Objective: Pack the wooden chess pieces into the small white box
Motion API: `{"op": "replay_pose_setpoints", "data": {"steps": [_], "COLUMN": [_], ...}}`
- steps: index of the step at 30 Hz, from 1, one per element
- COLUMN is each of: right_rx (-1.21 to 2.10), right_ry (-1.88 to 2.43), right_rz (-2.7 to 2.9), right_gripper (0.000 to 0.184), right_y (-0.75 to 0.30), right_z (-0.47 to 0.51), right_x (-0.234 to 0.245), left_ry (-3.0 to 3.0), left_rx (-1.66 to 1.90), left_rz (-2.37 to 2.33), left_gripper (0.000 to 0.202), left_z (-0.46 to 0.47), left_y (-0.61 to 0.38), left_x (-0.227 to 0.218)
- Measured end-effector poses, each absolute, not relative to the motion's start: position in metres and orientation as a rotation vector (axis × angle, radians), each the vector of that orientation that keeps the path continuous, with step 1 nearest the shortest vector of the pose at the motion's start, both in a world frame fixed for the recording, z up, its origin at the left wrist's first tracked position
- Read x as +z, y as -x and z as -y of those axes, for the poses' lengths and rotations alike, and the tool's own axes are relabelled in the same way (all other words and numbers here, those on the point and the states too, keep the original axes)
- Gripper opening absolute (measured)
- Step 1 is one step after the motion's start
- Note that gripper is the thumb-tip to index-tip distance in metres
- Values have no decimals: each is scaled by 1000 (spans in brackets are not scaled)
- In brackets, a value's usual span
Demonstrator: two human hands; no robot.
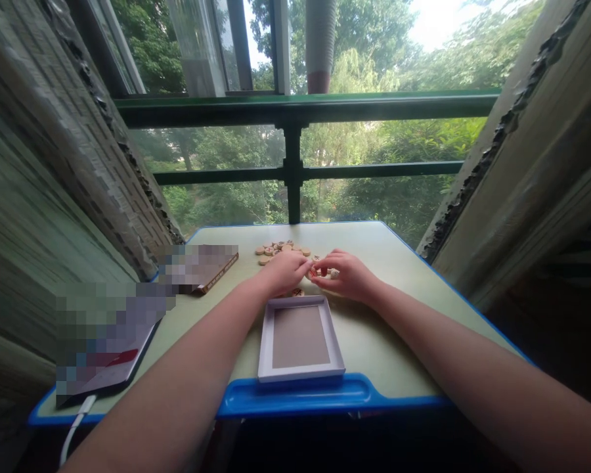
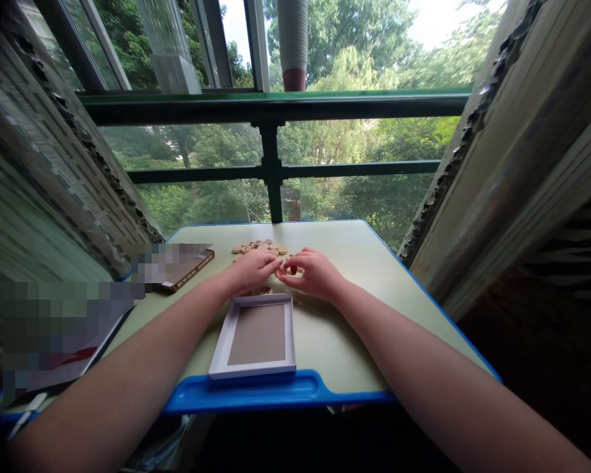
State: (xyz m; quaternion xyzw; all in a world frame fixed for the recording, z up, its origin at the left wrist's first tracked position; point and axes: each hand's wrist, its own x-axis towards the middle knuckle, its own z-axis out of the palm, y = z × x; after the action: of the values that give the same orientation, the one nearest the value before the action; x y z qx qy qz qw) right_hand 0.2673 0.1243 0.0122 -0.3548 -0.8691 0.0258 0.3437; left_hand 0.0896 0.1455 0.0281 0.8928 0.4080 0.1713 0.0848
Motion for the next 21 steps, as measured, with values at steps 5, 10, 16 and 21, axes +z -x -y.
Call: {"op": "replay_pose_setpoints", "data": {"steps": [5,10,16,21], "right_rx": [14,-14,4,35], "right_ry": [1084,1168,1197,1134], "right_rz": [2272,2338,2317,2348], "right_gripper": [13,22,25,22], "right_y": [-268,-269,-269,-269], "right_z": [-124,-126,-127,-128], "right_x": [12,10,9,7], "left_ry": [-2556,-2229,-2067,-2002], "left_rx": [604,453,93,-186], "left_rz": [-1675,-2084,-1623,-1549], "left_gripper": [48,39,38,35], "left_z": [-143,-142,-138,-147], "left_y": [-82,-67,-54,-40], "left_x": [41,59,70,62]}}
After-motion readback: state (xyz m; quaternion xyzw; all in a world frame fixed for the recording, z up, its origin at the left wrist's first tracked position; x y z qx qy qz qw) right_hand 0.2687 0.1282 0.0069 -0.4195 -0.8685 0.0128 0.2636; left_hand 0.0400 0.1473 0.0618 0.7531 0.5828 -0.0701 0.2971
